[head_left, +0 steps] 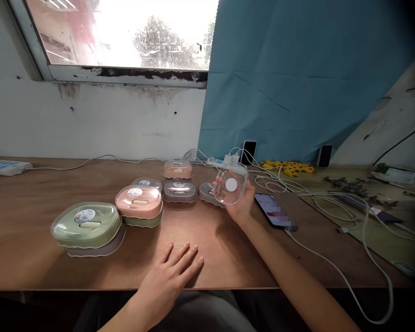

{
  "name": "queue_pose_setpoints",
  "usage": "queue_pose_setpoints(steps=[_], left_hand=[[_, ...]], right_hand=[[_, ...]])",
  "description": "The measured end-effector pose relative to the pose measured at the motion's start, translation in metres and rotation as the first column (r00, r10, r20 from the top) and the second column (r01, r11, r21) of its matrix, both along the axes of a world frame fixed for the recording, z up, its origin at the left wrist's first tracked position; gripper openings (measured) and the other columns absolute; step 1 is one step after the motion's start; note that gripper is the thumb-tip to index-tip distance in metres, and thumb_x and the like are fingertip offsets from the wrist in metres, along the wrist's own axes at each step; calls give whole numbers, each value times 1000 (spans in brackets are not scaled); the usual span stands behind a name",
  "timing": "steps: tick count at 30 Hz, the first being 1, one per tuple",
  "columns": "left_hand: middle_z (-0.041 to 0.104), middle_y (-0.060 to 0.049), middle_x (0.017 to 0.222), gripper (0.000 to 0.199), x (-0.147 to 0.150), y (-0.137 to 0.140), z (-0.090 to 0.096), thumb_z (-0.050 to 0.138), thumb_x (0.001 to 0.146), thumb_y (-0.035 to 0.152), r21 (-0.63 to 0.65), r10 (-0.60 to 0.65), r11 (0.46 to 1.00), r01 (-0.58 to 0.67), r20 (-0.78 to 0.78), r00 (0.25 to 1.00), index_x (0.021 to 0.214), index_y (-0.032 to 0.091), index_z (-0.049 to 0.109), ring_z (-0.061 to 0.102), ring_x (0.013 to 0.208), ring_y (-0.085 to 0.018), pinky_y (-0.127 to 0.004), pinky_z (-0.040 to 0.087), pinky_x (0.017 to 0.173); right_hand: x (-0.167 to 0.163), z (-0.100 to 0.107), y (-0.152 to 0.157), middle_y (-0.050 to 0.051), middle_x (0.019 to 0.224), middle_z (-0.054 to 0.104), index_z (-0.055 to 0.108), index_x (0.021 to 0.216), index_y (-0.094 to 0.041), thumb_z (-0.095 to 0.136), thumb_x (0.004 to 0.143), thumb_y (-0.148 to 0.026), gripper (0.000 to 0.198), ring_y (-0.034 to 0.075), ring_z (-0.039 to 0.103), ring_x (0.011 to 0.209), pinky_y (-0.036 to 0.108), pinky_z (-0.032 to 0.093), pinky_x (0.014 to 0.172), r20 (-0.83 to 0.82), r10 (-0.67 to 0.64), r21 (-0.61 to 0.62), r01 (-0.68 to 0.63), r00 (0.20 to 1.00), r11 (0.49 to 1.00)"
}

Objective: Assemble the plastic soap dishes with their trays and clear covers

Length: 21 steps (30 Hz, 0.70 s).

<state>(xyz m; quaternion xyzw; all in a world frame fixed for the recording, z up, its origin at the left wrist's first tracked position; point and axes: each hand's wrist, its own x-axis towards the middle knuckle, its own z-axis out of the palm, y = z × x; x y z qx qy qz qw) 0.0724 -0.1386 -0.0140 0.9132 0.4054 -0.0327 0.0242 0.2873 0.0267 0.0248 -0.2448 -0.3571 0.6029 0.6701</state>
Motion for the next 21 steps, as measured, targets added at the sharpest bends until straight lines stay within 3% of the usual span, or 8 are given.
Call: queue_pose_setpoints(steps=[4,7,11,16,18,21], left_hand=[[6,-1,154,106,0,0,-2,36,53,-11,-1,-2,1000,2,-32,999,147,27,6,8,142,-22,-55,21,111],[5,0,154,111,0,0,-8,37,48,-10,16,2,1000,-1,-43,999,147,28,4,6,142,-23,-55,20,112],[3,0,154,113,-3,3,-19,39,48,-7,53,-6,999,9,-51,999,148,29,0,6,141,-25,-56,19,112],[4,1,154,111,-5,5,-25,40,51,-5,111,-26,993,32,-55,998,147,29,-3,8,142,-24,-55,20,112],[5,1,154,111,-6,5,-26,39,51,-5,128,-30,991,36,-52,998,147,30,-4,9,142,-23,-54,22,112],[7,2,154,110,-6,6,-28,39,51,-5,138,-25,990,36,-78,997,147,30,-4,10,142,-24,-54,24,111]], right_hand=[[35,15,12,4,92,65,49,111,-32,39,68,-63,54,23,65,86,41,52,74,-147,-173,4,175,974,985],[59,17,19,3,87,64,47,101,-32,32,66,-66,52,22,65,82,41,52,75,-112,-264,-3,265,958,964],[76,7,27,2,84,63,46,100,-31,27,64,-73,59,23,65,83,46,53,75,40,-339,37,338,940,940],[76,-6,36,6,102,63,42,122,-30,14,70,-77,75,24,64,95,45,53,78,317,-368,138,341,874,930],[70,-10,39,7,117,59,37,132,-30,18,74,-75,75,24,60,104,46,51,84,463,-368,203,308,806,930],[59,-16,43,6,132,52,44,133,-29,52,73,-62,68,26,50,119,45,42,98,683,-357,320,178,637,931]])
